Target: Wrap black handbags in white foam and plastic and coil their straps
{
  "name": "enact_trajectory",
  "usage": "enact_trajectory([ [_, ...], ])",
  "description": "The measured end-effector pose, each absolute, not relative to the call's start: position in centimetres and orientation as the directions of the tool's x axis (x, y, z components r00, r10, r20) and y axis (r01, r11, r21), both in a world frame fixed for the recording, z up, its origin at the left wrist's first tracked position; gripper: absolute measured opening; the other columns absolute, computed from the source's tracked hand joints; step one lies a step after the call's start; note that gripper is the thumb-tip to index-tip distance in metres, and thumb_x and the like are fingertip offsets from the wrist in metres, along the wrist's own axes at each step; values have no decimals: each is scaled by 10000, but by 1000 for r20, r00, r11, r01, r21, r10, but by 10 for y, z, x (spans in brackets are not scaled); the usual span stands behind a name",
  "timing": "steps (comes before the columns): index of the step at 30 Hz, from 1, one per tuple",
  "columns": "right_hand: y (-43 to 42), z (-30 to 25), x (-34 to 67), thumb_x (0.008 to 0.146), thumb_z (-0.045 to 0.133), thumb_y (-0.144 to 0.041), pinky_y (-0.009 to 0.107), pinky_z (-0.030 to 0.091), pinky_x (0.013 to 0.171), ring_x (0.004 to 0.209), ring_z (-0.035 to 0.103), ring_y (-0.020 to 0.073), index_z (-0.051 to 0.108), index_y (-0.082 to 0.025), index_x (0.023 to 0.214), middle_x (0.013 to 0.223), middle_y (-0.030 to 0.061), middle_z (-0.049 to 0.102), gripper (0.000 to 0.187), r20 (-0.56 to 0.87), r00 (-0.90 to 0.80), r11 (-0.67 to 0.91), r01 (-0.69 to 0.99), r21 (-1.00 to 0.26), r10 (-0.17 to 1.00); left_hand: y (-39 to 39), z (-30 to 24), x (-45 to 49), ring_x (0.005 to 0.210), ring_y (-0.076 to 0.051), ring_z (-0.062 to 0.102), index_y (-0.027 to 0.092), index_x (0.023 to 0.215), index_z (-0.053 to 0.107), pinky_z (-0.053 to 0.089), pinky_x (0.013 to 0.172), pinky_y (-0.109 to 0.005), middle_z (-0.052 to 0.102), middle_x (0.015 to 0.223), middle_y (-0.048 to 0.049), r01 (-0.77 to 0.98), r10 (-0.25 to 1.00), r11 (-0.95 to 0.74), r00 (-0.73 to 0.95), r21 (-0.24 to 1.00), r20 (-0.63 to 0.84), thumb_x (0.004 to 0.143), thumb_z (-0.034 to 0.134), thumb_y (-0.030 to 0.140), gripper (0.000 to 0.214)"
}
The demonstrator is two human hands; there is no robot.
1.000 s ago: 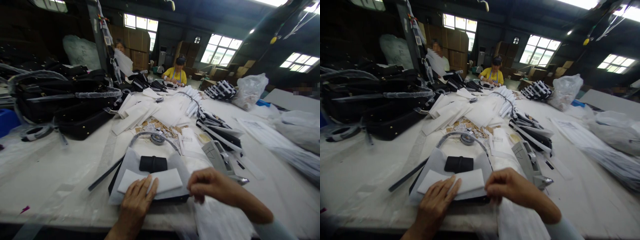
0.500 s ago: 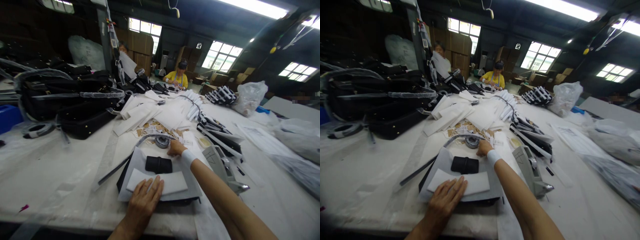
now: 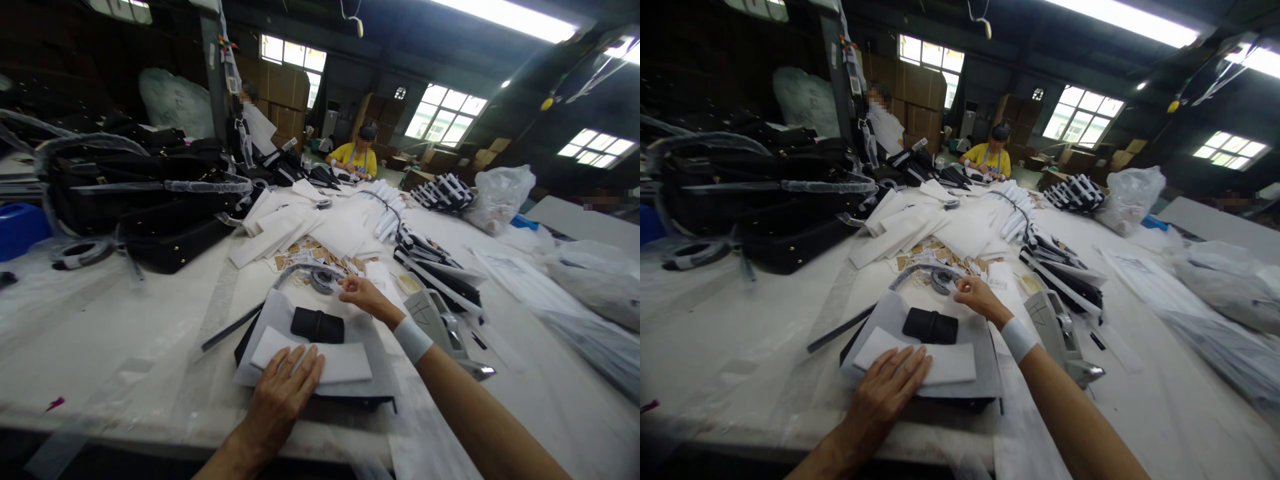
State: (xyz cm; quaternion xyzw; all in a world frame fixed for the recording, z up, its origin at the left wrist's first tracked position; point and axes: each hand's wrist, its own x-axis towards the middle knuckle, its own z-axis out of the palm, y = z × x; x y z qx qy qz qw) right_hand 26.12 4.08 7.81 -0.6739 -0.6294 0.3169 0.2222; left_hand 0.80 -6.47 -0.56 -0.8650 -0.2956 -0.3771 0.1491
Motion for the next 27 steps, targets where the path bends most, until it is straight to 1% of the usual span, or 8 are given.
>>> enact_trajectory([
  [2, 27, 87, 261, 725, 671, -183, 236, 456, 703, 855, 626, 159, 506, -191, 765, 914, 2, 658, 170, -111, -45, -56, 650, -757, 993, -63, -3, 5, 1235, -174, 551, 219, 1281, 615, 346, 1117, -371, 663, 1279, -29, 606, 404, -795, 561, -26, 723, 1035, 313, 206, 390],
  [6, 1, 86, 252, 694, 709, -265, 218, 397, 579, 643, 540, 120, 472, -205, 747, 693, -51, 550, 249, -78, -147, 4, 492, -870, 986, -60, -2, 0, 1202, -164, 573, 208, 1288, 606, 383, 1078, -340, 659, 1283, -40, 576, 385, -815, 614, -58, 689, 1031, 298, 174, 402],
  [9, -19, 79, 243, 676, 705, -217, 224, 405, 569, 609, 519, 108, 555, -196, 900, 717, -56, 557, 270, -52, -190, 31, 410, -911, 980, -63, -2, 0, 1182, -197, 590, 197, 1303, 588, 416, 1038, -370, 650, 1293, -62, 598, 406, -794, 652, -105, 640, 1015, 319, 151, 397],
  [13, -46, 75, 237, 741, 634, -154, 290, 494, 746, 762, 628, 149, 564, -202, 1204, 845, -11, 667, 471, 43, -170, 119, 467, -876, 985, -73, 1, 9, 1094, -224, 638, 261, 1375, 517, 446, 986, -398, 672, 1230, -74, 657, 456, -736, 660, -165, 597, 1001, 360, 170, 416],
  [18, -77, 69, 238, 833, 578, -165, 361, 527, 853, 799, 686, 179, 372, -225, 1460, 838, -12, 726, 663, 114, -122, 165, 602, -781, 986, -78, -1, 21, 1190, -239, 583, 221, 1280, 570, 381, 1067, -422, 650, 1233, -104, 656, 475, -739, 670, -155, 571, 1007, 362, 236, 344],
  [21, -90, 58, 236, 902, 527, -187, 378, 537, 886, 907, 707, 206, 448, -223, 1390, 949, 35, 749, 495, 190, -145, 238, 660, -713, 971, -78, -6, 27, 1277, -236, 521, 166, 1239, 590, 353, 1100, -393, 619, 1295, -107, 623, 438, -765, 690, -164, 575, 1007, 336, 222, 348],
  [24, -100, 47, 231, 926, 507, -180, 346, 556, 803, 860, 700, 214, 624, -215, 1080, 898, 56, 735, 196, 318, -209, 362, 741, -566, 925, -77, -11, 30, 1293, -226, 510, 109, 1240, 586, 350, 1114, -379, 603, 1328, -122, 578, 391, -794, 724, -190, 568, 994, 326, 175, 364],
  [27, -106, 44, 226, 948, 506, -174, 349, 537, 848, 790, 681, 195, 648, -211, 888, 818, 49, 720, 159, 419, -318, 488, 775, -402, 851, -76, -12, 29, 1250, -217, 548, 82, 1254, 574, 379, 1097, -376, 629, 1289, -133, 562, 386, -812, 717, -155, 581, 977, 314, 126, 383],
])
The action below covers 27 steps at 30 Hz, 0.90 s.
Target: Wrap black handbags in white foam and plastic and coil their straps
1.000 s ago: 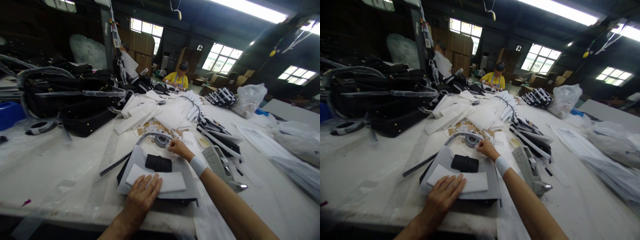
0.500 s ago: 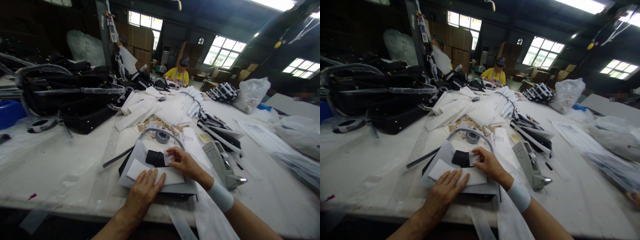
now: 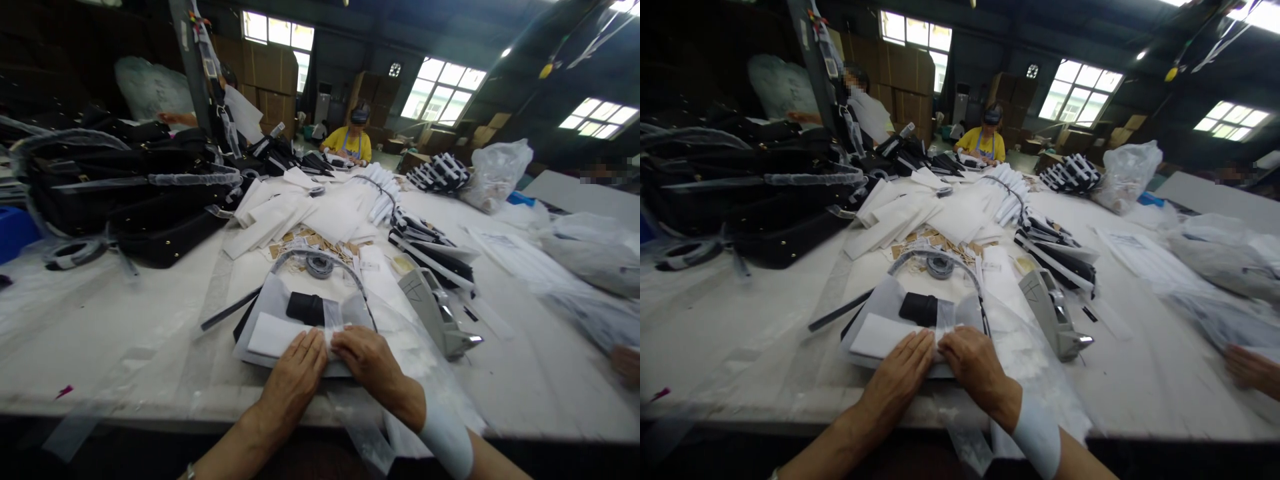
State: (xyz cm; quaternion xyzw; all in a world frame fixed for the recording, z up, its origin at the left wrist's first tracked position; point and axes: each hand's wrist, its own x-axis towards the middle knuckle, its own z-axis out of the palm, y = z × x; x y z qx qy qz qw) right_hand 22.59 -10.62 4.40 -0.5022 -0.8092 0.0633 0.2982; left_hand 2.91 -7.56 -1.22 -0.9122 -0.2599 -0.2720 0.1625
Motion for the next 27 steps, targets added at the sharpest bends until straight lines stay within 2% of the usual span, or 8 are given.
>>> enact_trajectory([
  [3, -110, 48, 221, 973, 483, -162, 360, 506, 903, 825, 683, 184, 661, -211, 919, 857, 50, 734, 193, 443, -388, 554, 756, -348, 808, -75, -8, 27, 1259, -211, 543, 84, 1346, 511, 397, 1091, -373, 626, 1296, -135, 542, 400, -836, 708, -85, 581, 968, 303, 112, 433],
  [7, -112, 53, 218, 981, 484, -169, 338, 501, 835, 885, 675, 185, 674, -203, 934, 905, 56, 742, 199, 483, -409, 601, 714, -359, 774, -75, -3, 27, 1234, -212, 560, 118, 1405, 469, 421, 1079, -383, 637, 1277, -124, 549, 429, -835, 681, -27, 593, 964, 330, 120, 463],
  [12, -135, 67, 230, 945, 579, -182, 361, 497, 831, 900, 659, 191, 662, -209, 1022, 943, 51, 740, 116, 550, -429, 671, 640, -376, 717, -74, -4, 28, 1239, -239, 557, 101, 1335, 540, 435, 1068, -392, 643, 1266, -135, 529, 371, -844, 694, -87, 617, 983, 370, 156, 394],
  [16, -179, 67, 254, 940, 609, -253, 352, 512, 812, 891, 657, 198, 648, -217, 1083, 920, 58, 729, 152, 400, -551, 680, 612, -404, 732, -73, -2, 25, 1274, -245, 529, 109, 1358, 516, 417, 1081, -401, 579, 1367, -143, 514, 351, -843, 751, -161, 560, 981, 339, 133, 417],
  [18, -198, 54, 261, 949, 590, -320, 372, 518, 864, 993, 647, 228, 620, -209, 1188, 1036, 87, 726, 265, 292, -604, 671, 658, -340, 741, -72, 0, 24, 1300, -241, 507, 120, 1368, 508, 411, 1088, -396, 535, 1423, -138, 499, 331, -845, 770, -192, 546, 984, 339, 135, 420],
  [21, -210, 24, 260, 983, 494, -267, 429, 494, 953, 1147, 591, 264, 544, -204, 1326, 1232, 113, 672, 353, 296, -574, 631, 761, -152, 764, -69, 2, 20, 1300, -237, 514, 112, 1358, 514, 429, 1073, -387, 570, 1389, -137, 463, 279, -858, 783, -221, 556, 979, 352, 126, 412],
  [23, -208, 9, 255, 1000, 424, -200, 418, 510, 911, 1107, 604, 251, 556, -203, 1300, 1211, 110, 678, 328, 346, -531, 598, 792, -122, 774, -65, 5, 19, 1274, -237, 542, 106, 1345, 520, 452, 1051, -383, 618, 1332, -131, 439, 253, -872, 783, -217, 568, 960, 382, 106, 409],
  [27, -193, 13, 245, 996, 446, -172, 377, 530, 816, 960, 638, 215, 632, -193, 1071, 1026, 80, 718, 201, 452, -482, 627, 736, -255, 751, -53, 21, 23, 1226, -252, 586, 112, 1347, 507, 498, 997, -390, 643, 1300, -129, 459, 329, -883, 756, -99, 565, 861, 494, 71, 488],
])
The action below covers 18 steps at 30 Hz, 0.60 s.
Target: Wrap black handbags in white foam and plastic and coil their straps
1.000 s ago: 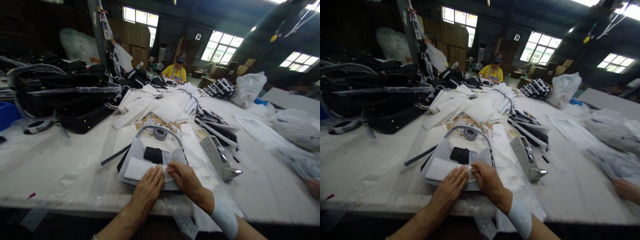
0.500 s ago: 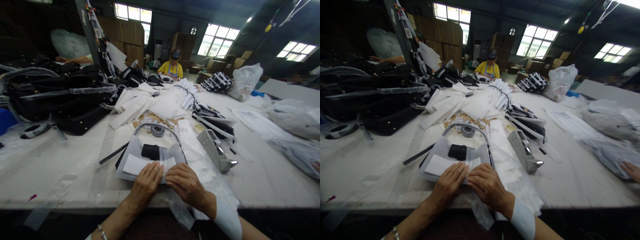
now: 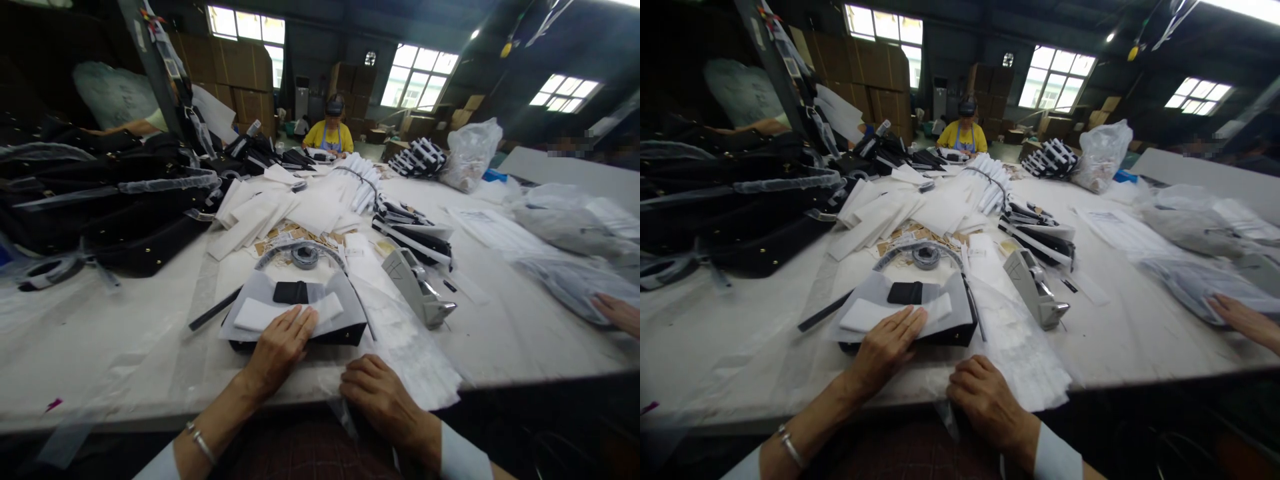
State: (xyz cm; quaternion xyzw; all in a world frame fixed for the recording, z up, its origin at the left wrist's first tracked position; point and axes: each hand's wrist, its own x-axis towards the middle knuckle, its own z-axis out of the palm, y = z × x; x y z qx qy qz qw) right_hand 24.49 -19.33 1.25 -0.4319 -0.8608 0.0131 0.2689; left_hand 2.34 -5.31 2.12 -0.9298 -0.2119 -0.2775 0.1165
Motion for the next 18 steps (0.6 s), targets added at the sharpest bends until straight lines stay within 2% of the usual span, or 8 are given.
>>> enact_trajectory([
  [5, -193, 59, 254, 907, 549, -93, 436, 493, 1002, 1138, 599, 242, 628, -199, 1012, 1168, 98, 679, 169, 584, -328, 607, 698, -381, 743, -35, 45, 31, 1182, -252, 621, 135, 1344, 521, 530, 952, -376, 662, 1279, -106, 499, 419, -866, 688, 33, 593, 775, 548, 41, 577],
  [9, -209, 70, 263, 896, 513, -57, 377, 513, 1002, 1176, 598, 236, 596, -207, 989, 1221, 122, 647, 195, 585, -190, 527, 699, -484, 789, -39, 43, 34, 1191, -244, 615, 160, 1369, 512, 528, 949, -361, 653, 1298, -82, 528, 450, -847, 656, 57, 607, 799, 526, 42, 583],
  [13, -221, 40, 250, 936, 478, -114, 291, 544, 927, 1041, 662, 194, 592, -204, 1028, 1076, 99, 701, 171, 475, -341, 572, 628, -527, 811, -61, 19, 37, 1205, -246, 595, 189, 1382, 519, 495, 985, -372, 634, 1328, -61, 505, 377, -860, 727, -75, 574, 887, 469, 69, 512],
  [16, -222, 17, 240, 982, 439, -197, 305, 539, 905, 932, 678, 185, 587, -207, 990, 929, 72, 718, 149, 397, -464, 610, 578, -541, 792, -75, 2, 40, 1233, -254, 563, 229, 1415, 495, 454, 1015, -382, 603, 1369, -43, 504, 325, -842, 758, -193, 565, 959, 409, 139, 473],
  [18, -220, 9, 239, 1005, 418, -259, 312, 535, 863, 872, 673, 183, 589, -205, 960, 877, 66, 708, 185, 353, -483, 597, 595, -539, 801, -78, -2, 41, 1259, -250, 536, 261, 1447, 455, 422, 1036, -381, 562, 1416, -38, 516, 322, -823, 769, -238, 553, 980, 385, 172, 480],
])
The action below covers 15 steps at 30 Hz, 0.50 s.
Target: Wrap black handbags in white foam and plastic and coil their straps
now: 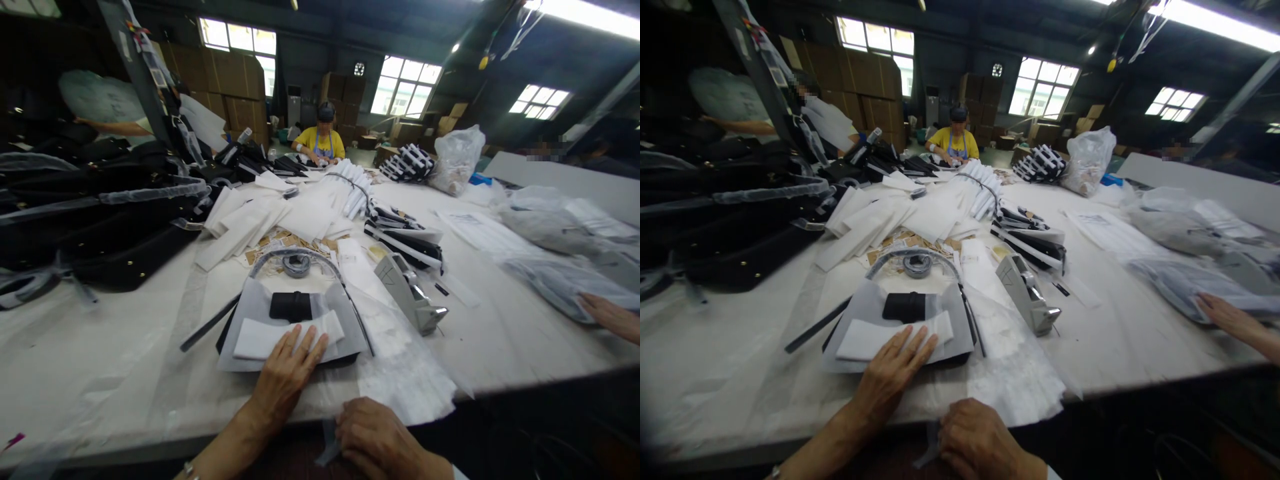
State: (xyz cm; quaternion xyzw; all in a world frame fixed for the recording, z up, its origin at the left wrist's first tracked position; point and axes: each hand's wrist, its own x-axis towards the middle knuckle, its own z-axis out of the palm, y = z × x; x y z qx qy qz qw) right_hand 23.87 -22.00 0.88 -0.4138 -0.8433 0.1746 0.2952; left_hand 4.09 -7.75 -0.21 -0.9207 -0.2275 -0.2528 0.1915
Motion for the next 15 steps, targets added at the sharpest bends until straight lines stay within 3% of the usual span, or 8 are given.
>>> enact_trajectory([
  [6, -210, 5, 242, 1037, 368, -354, 264, 495, 732, 775, 657, 152, 596, -200, 934, 816, 47, 702, 294, 396, -426, 581, 565, -586, 813, -75, 1, 44, 1260, -234, 520, 327, 1466, 418, 386, 1046, -361, 492, 1483, 12, 536, 319, -796, 767, -283, 556, 994, 362, 198, 492],
  [11, -199, 36, 244, 1036, 368, -453, 253, 451, 612, 575, 582, 127, 611, -221, 794, 609, -10, 630, 414, 421, -443, 611, 587, -532, 792, -77, -4, 45, 1282, -235, 497, 330, 1472, 406, 365, 1060, -365, 462, 1506, 3, 549, 330, -797, 746, -252, 579, 1002, 357, 230, 483],
  [13, -178, 60, 246, 1032, 401, -367, 279, 488, 699, 709, 632, 156, 640, -210, 874, 730, 31, 680, 326, 415, -355, 537, 670, -512, 838, -78, -8, 45, 1293, -247, 484, 328, 1467, 416, 353, 1072, -382, 460, 1508, -2, 554, 331, -803, 720, -219, 609, 1014, 338, 277, 463],
  [15, -145, 78, 247, 1024, 404, -247, 330, 500, 894, 997, 650, 188, 637, -193, 1111, 1032, 87, 718, 255, 427, -286, 479, 746, -463, 858, -78, -11, 45, 1297, -255, 478, 324, 1461, 427, 341, 1083, -394, 468, 1500, -3, 553, 329, -807, 712, -207, 621, 1017, 325, 284, 457],
])
